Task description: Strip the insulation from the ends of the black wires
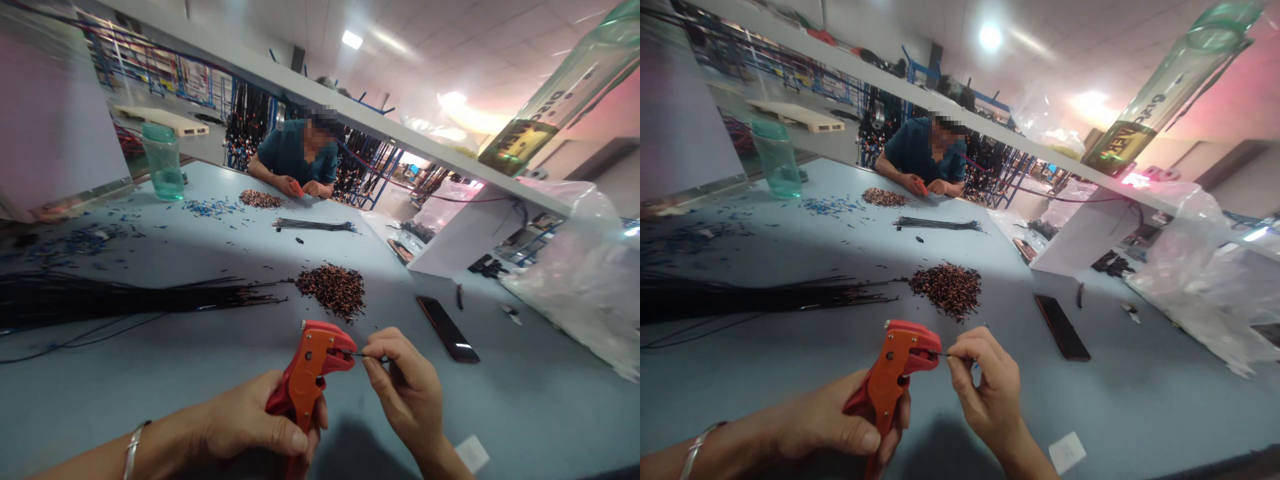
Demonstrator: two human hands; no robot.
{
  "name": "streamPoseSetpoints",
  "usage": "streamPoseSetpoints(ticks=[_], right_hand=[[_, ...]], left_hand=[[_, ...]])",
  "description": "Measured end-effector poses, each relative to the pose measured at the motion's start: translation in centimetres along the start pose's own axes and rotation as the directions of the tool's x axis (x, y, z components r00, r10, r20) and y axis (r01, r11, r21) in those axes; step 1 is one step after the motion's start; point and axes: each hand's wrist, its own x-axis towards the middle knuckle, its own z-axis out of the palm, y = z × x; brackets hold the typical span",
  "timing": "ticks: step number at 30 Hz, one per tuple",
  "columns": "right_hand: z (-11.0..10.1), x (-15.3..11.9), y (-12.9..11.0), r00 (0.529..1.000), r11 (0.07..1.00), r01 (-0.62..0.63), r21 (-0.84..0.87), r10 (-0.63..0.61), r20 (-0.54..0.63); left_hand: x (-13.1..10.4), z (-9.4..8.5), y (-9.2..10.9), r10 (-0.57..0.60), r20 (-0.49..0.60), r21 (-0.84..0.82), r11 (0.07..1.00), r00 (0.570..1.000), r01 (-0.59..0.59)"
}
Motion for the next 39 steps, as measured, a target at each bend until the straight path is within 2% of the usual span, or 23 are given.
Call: streamPoseSetpoints(ticks=[8, 19, 31, 39], right_hand=[[0.16, -0.20, 0.23, 1.000, 0.998, -0.001, 0.061, 0.001, 0.007], [0.09, 0.10, 0.03, 0.996, 0.997, -0.018, 0.078, 0.012, 0.085], [-0.34, -0.35, 0.52, 0.982, 0.992, 0.124, -0.036, -0.117, 0.145], [-0.49, 0.18, 0.26, 0.995, 0.998, 0.066, -0.011, -0.065, 0.080]], left_hand=[[-0.12, 0.12, 0.18, -0.004, 0.007, 0.006, 1.000, 1.000, 0.004], [-0.05, -0.01, 0.03, -0.010, 0.003, 0.005, 1.000, 1.000, 0.009], [-0.17, 0.11, 0.24, -0.052, 0.004, 0.017, 0.999, 0.999, 0.052], [-0.13, 0.10, 0.18, -0.056, -0.002, 0.019, 0.998, 0.998, 0.056]])
